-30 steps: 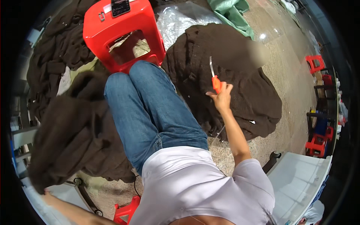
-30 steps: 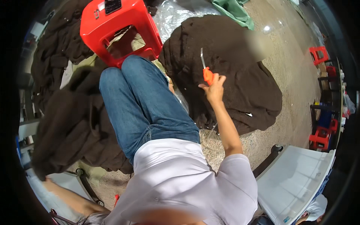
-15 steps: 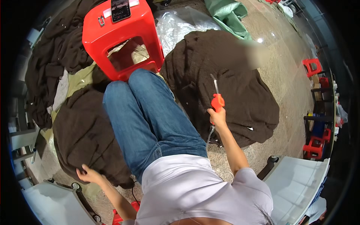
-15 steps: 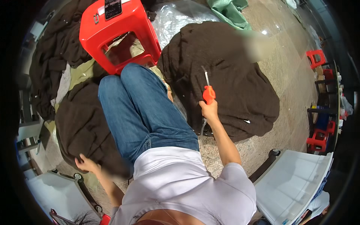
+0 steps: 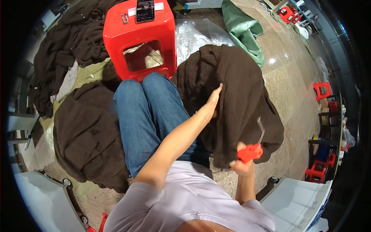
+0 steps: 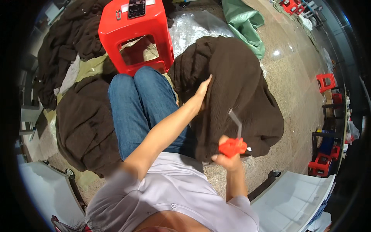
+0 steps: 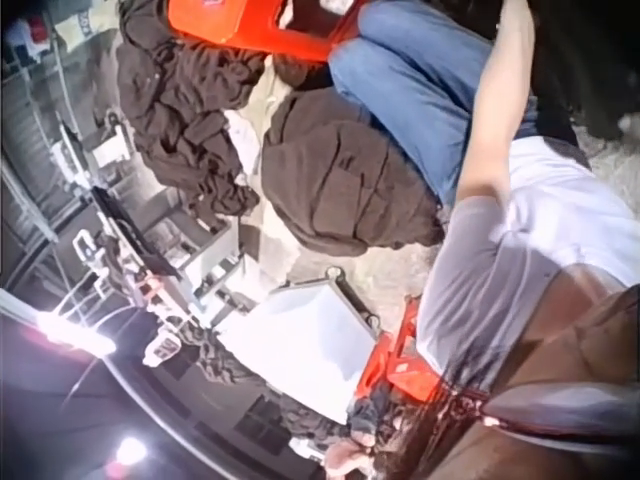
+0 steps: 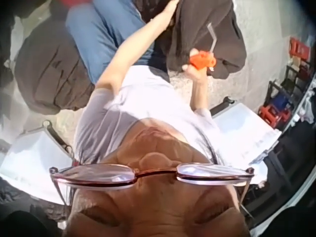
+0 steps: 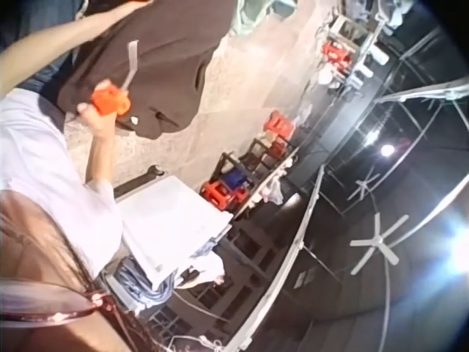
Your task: Trimming loose threads and inspecting brown fabric pieces using thread nippers.
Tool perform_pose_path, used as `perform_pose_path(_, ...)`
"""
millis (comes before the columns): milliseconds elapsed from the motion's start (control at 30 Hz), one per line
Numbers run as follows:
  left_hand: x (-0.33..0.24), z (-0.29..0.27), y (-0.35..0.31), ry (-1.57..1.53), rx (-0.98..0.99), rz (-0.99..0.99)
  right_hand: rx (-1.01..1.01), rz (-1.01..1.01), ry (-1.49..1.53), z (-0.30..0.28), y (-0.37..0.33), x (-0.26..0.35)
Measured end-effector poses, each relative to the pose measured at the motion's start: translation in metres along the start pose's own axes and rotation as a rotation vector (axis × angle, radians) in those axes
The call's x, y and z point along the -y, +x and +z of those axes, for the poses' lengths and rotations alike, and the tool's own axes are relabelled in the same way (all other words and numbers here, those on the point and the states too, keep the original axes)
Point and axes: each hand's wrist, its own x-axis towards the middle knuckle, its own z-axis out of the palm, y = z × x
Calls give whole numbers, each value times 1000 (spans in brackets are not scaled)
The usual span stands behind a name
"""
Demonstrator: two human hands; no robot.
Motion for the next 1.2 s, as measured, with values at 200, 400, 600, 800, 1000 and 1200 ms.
perform_pose_path(200, -144, -11, -27, 226, -256, 604, 298, -46, -75, 40, 11, 26)
perform_pose_path(400, -245, -43, -259, 406, -203, 1052, 995, -168, 29, 135, 48, 75)
perform_pose_path(600, -131, -205, -377, 722, -754, 867, 893, -171, -422, 186, 50, 43)
perform_pose_path(800, -72, -233, -347, 186, -471, 734, 420, -229, -784, 171, 68, 17)
perform_pose_path(1000, -119, -262, -299, 172, -435, 733, 357, -337, -845, 192, 68, 25)
perform_pose_path(1200, -118, -241, -308, 188, -435, 989, 411, -284, -920, 196, 67, 27)
